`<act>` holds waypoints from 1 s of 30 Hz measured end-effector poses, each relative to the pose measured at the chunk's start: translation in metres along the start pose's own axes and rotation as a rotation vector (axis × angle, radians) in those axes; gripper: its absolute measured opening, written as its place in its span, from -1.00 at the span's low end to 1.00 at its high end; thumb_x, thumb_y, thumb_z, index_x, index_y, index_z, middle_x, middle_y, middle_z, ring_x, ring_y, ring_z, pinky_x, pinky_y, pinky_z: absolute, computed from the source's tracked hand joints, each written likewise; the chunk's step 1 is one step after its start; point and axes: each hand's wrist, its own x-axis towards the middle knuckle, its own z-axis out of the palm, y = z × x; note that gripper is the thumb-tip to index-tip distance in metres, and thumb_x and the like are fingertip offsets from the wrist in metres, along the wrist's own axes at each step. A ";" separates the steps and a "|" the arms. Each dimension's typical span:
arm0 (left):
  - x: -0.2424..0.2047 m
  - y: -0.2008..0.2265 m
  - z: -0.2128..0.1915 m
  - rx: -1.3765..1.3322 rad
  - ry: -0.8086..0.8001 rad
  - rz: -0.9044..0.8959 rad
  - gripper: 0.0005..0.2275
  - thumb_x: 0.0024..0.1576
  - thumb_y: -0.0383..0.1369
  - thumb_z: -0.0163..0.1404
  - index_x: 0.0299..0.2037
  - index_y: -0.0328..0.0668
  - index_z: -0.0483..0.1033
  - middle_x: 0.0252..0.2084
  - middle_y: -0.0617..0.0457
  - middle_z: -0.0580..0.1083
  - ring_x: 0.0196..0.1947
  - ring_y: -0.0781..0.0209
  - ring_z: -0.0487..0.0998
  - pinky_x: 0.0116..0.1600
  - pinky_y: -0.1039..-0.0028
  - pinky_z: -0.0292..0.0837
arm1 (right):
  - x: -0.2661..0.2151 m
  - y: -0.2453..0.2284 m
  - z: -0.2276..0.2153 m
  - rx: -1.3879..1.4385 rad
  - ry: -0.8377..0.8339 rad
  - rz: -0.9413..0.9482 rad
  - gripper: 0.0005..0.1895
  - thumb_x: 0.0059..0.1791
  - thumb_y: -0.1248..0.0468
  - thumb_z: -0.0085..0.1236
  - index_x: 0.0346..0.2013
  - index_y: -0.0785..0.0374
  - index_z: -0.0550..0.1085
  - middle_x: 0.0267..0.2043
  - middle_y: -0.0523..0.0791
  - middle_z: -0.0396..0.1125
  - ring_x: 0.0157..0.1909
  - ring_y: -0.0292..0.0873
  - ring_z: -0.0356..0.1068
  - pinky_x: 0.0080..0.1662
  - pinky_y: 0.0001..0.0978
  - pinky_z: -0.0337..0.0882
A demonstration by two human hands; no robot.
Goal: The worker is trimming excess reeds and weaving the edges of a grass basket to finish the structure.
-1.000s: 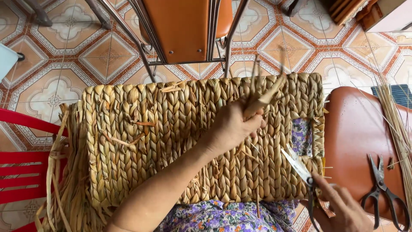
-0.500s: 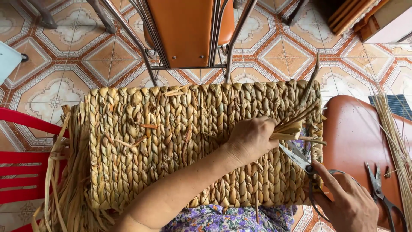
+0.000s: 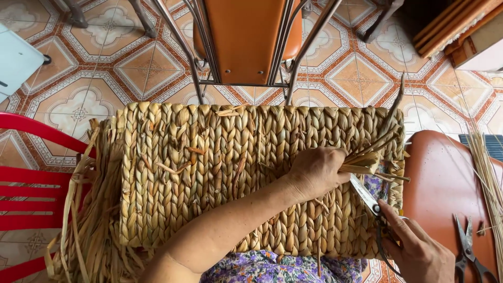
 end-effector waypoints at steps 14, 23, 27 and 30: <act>0.005 -0.041 -0.160 -0.398 0.429 0.098 -0.79 0.36 -0.22 -0.03 -0.04 -0.21 0.50 -0.45 0.11 0.48 -0.57 0.40 0.43 -0.49 0.52 0.42 | -0.004 0.010 0.018 0.248 0.099 0.019 -0.18 -0.25 0.19 0.43 0.31 -0.17 0.38 -0.01 -0.12 0.52 0.01 -0.22 0.53 0.05 -0.33 0.51; -0.076 -0.188 -0.374 0.828 1.025 -0.144 -0.80 0.27 -0.34 0.18 -0.25 -0.28 0.45 -0.43 -0.15 0.51 -0.40 -0.05 0.58 -0.24 0.18 0.48 | 0.029 0.030 0.066 0.520 0.182 -0.190 -0.20 -0.21 0.21 0.34 0.35 -0.05 0.38 -0.09 -0.02 0.49 -0.08 -0.16 0.54 -0.03 -0.28 0.52; -0.096 -0.211 -0.367 0.639 0.281 -1.047 -0.52 0.05 -0.06 0.25 0.06 -0.16 0.46 0.12 -0.20 0.42 0.16 -0.21 0.41 0.18 -0.12 0.26 | 0.046 0.019 0.061 0.397 0.126 -0.186 -0.14 -0.25 0.19 0.39 0.36 -0.07 0.38 -0.12 -0.02 0.48 -0.10 -0.14 0.55 -0.05 -0.26 0.55; -0.097 -0.221 -0.343 0.762 0.291 -0.919 -0.31 -0.12 -0.01 0.36 0.12 -0.27 0.42 0.23 -0.26 0.33 0.26 -0.28 0.28 0.21 -0.23 0.20 | 0.055 0.014 0.052 0.302 0.097 -0.163 -0.11 -0.27 0.18 0.42 0.37 -0.08 0.39 -0.14 -0.01 0.47 -0.11 -0.12 0.56 -0.07 -0.24 0.57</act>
